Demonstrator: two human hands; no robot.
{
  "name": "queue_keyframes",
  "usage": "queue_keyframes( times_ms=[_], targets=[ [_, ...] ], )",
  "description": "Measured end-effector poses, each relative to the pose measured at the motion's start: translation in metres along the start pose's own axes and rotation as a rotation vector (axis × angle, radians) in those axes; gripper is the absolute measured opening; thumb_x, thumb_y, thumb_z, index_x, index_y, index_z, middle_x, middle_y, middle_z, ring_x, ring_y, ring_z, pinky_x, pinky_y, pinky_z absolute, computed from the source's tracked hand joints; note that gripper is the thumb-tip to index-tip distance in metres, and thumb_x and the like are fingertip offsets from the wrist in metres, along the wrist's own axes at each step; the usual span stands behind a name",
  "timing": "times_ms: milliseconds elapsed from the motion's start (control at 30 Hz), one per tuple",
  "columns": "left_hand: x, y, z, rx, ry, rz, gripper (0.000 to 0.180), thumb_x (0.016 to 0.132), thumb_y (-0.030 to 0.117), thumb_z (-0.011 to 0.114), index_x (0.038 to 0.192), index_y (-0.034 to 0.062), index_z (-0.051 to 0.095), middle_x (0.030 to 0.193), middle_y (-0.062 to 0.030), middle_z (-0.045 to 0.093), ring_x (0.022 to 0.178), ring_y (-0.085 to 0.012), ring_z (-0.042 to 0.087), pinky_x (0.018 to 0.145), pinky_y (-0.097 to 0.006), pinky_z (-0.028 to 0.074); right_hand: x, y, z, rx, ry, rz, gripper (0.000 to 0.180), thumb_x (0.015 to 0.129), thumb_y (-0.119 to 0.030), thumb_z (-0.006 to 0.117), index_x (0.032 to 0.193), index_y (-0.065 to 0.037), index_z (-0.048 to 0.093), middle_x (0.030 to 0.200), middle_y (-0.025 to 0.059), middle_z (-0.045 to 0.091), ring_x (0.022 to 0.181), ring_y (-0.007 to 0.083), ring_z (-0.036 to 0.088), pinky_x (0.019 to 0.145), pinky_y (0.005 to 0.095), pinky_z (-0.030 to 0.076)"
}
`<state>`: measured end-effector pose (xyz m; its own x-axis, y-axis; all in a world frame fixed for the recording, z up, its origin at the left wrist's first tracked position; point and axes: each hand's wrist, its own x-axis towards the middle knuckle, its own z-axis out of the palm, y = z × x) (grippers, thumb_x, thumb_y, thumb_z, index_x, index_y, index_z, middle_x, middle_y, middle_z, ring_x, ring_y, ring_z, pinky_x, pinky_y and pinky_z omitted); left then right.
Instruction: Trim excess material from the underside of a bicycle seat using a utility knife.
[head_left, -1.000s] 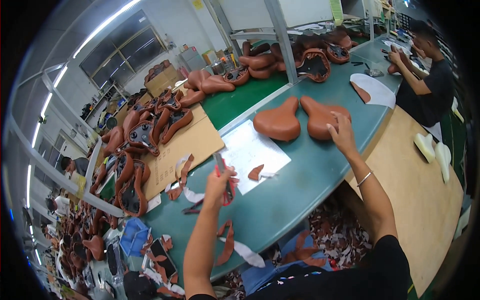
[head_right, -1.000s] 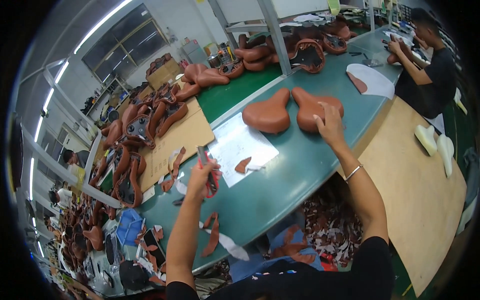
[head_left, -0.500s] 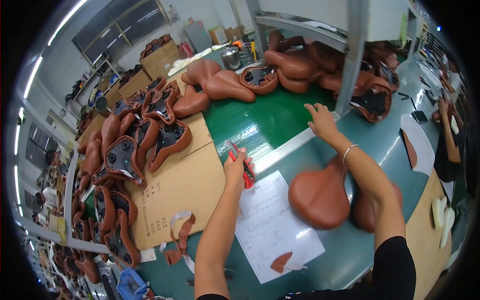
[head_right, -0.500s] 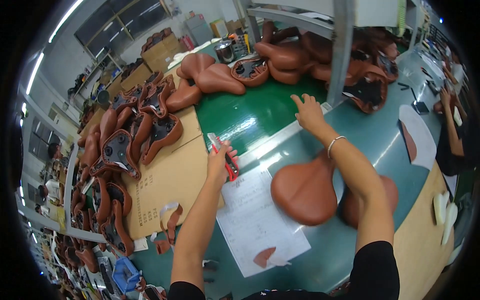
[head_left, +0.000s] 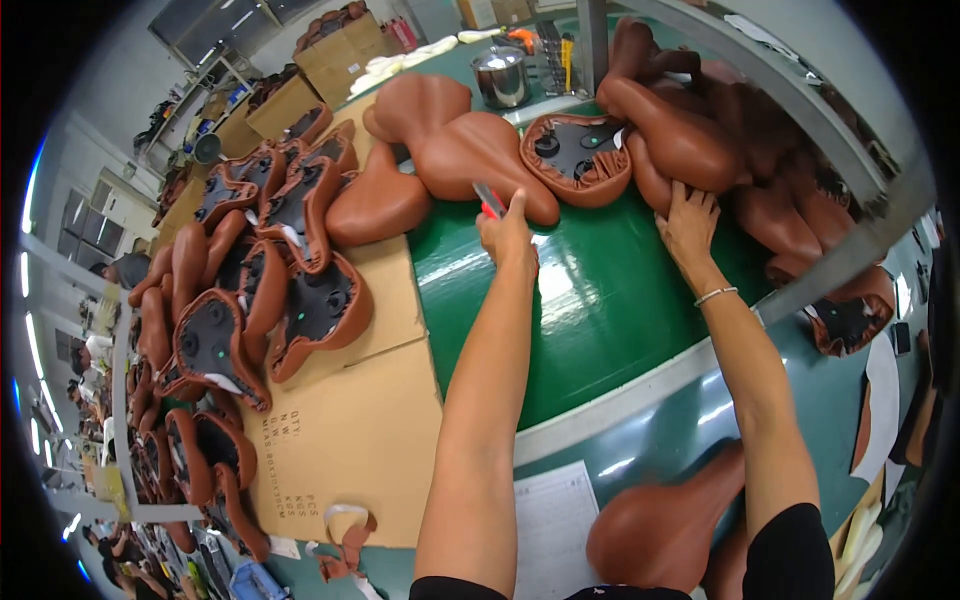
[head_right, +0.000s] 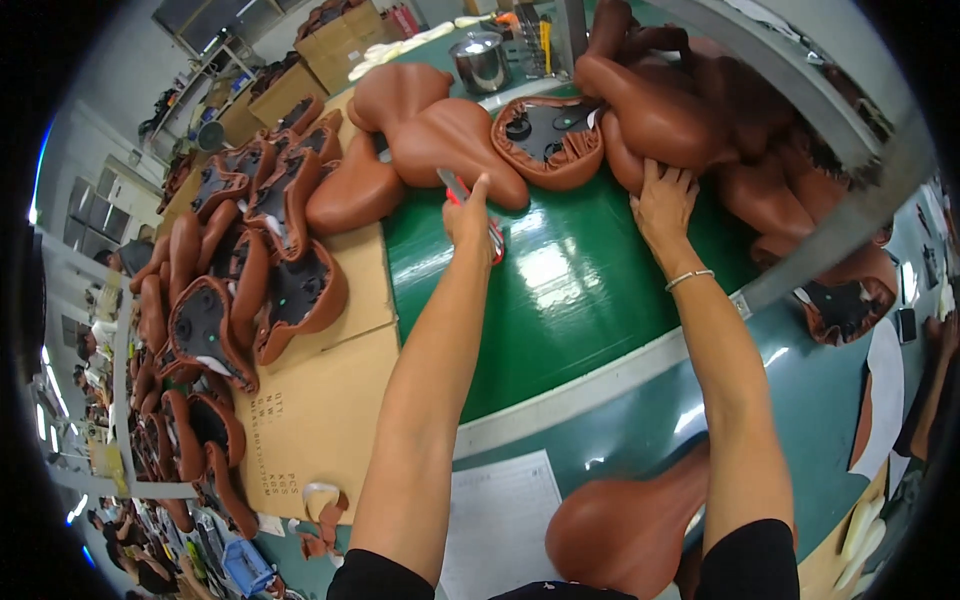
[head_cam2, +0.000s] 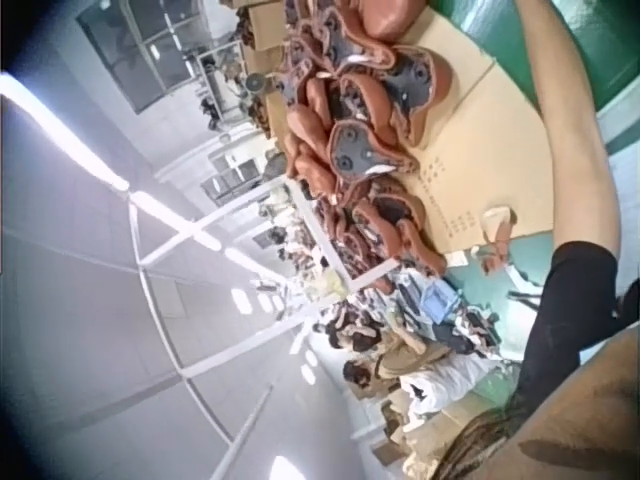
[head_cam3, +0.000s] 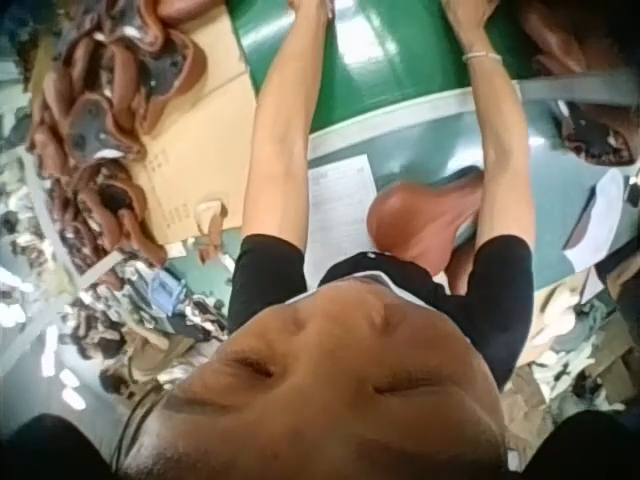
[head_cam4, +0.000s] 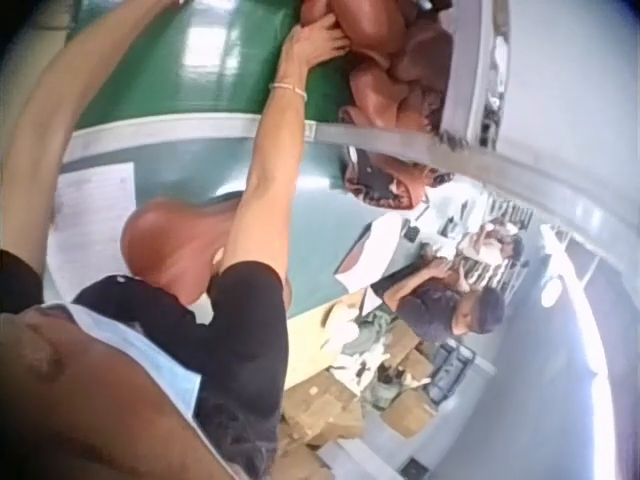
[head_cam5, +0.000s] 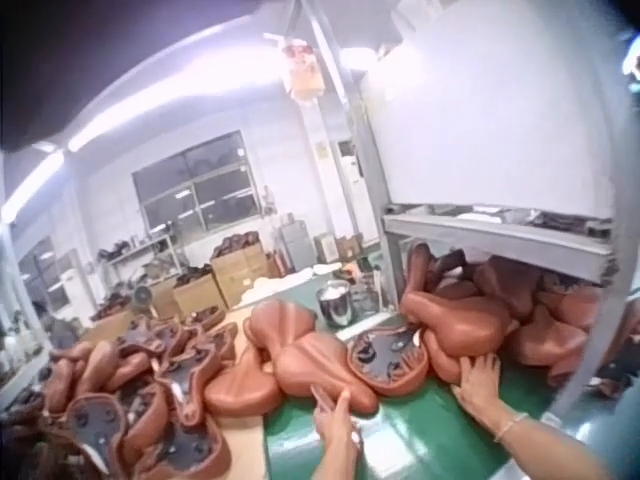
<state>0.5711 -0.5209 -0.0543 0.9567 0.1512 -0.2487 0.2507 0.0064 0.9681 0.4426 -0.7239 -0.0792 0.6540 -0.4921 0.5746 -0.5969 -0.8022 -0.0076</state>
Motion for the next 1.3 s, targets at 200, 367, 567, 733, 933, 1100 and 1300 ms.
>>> queue_keyframes(
  times_ms=[200, 367, 567, 733, 933, 1100, 1300],
  targets=[
    [0.034, 0.017, 0.016, 0.0, -0.12, -0.114, 0.055, 0.057, 0.032, 0.084, 0.091, -0.0018, 0.058, 0.074, -0.01, 0.058, 0.055, -0.0215, 0.053, 0.055, -0.037, 0.045, 0.012, -0.004, -0.005, 0.1, 0.023, -0.036, 0.079, 0.064, -0.016, 0.075, 0.134, -0.014, 0.038, 0.121, 0.0218, 0.044, 0.11, 0.0417, 0.042, 0.089, 0.0547, 0.038],
    [0.005, 0.018, -0.068, 0.01, -0.281, -0.092, 0.041, 0.066, 0.024, 0.081, 0.095, 0.0035, 0.061, 0.077, -0.0024, 0.057, 0.06, -0.0133, 0.052, 0.054, -0.031, 0.043, -0.023, 0.031, -0.045, 0.478, 0.021, -0.171, 0.076, 0.06, -0.004, 0.067, 0.131, -0.009, 0.04, 0.129, 0.0222, 0.04, 0.119, 0.0425, 0.039, 0.099, 0.0492, 0.035],
    [-0.084, 0.025, -0.235, 0.111, -0.357, -0.255, 0.034, 0.07, 0.019, 0.078, 0.09, 0.0093, 0.052, 0.07, 0.0018, 0.052, 0.057, -0.0119, 0.051, 0.051, -0.029, 0.042, -0.126, 0.076, -0.195, 0.664, -0.38, -0.517, 0.077, 0.055, -0.013, 0.071, 0.126, -0.007, 0.043, 0.131, 0.0232, 0.038, 0.121, 0.0449, 0.038, 0.1, 0.0511, 0.033],
    [-0.194, 0.027, -0.413, 0.179, -0.47, -0.386, 0.049, 0.071, 0.015, 0.074, 0.112, -0.0022, 0.052, 0.098, -0.0097, 0.062, 0.088, -0.0169, 0.062, 0.075, -0.029, 0.05, -0.136, 0.051, -0.315, 0.801, -0.97, -0.92, 0.062, 0.067, -0.023, 0.071, 0.124, -0.011, 0.049, 0.135, 0.0214, 0.036, 0.123, 0.0432, 0.036, 0.101, 0.0511, 0.032],
    [-0.213, 0.036, -0.435, 0.649, -0.126, -0.243, 0.028, 0.078, 0.024, 0.069, 0.094, 0.0022, 0.061, 0.07, -0.0016, 0.058, 0.065, -0.0113, 0.056, 0.062, -0.027, 0.046, -0.034, 0.024, -0.251, 0.983, -0.485, -0.719, 0.064, 0.078, -0.035, 0.067, 0.131, -0.008, 0.045, 0.131, 0.0171, 0.045, 0.122, 0.0336, 0.042, 0.101, 0.0433, 0.033],
    [-0.094, 0.091, -0.309, 0.418, -0.137, 0.023, 0.036, 0.083, 0.03, 0.065, 0.107, 0.0048, 0.056, 0.07, 0.002, 0.049, 0.056, -0.0047, 0.044, 0.049, -0.019, 0.039, 0.059, -0.018, -0.049, 0.467, -0.234, -0.48, 0.063, 0.081, -0.013, 0.057, 0.139, -0.025, 0.035, 0.141, 0.0153, 0.033, 0.127, 0.0357, 0.035, 0.096, 0.0517, 0.037],
    [0.09, 0.064, -0.155, -0.124, -0.145, 0.054, 0.056, 0.082, 0.027, 0.068, 0.13, 0.0165, 0.042, 0.083, -0.0019, 0.047, 0.068, -0.0143, 0.049, 0.062, -0.031, 0.048, 0.139, -0.072, 0.051, -0.013, -0.328, -0.511, 0.055, 0.086, -0.013, 0.051, 0.136, -0.033, 0.04, 0.152, 0.003, 0.016, 0.138, 0.0281, 0.021, 0.093, 0.0622, 0.035]
  ],
)
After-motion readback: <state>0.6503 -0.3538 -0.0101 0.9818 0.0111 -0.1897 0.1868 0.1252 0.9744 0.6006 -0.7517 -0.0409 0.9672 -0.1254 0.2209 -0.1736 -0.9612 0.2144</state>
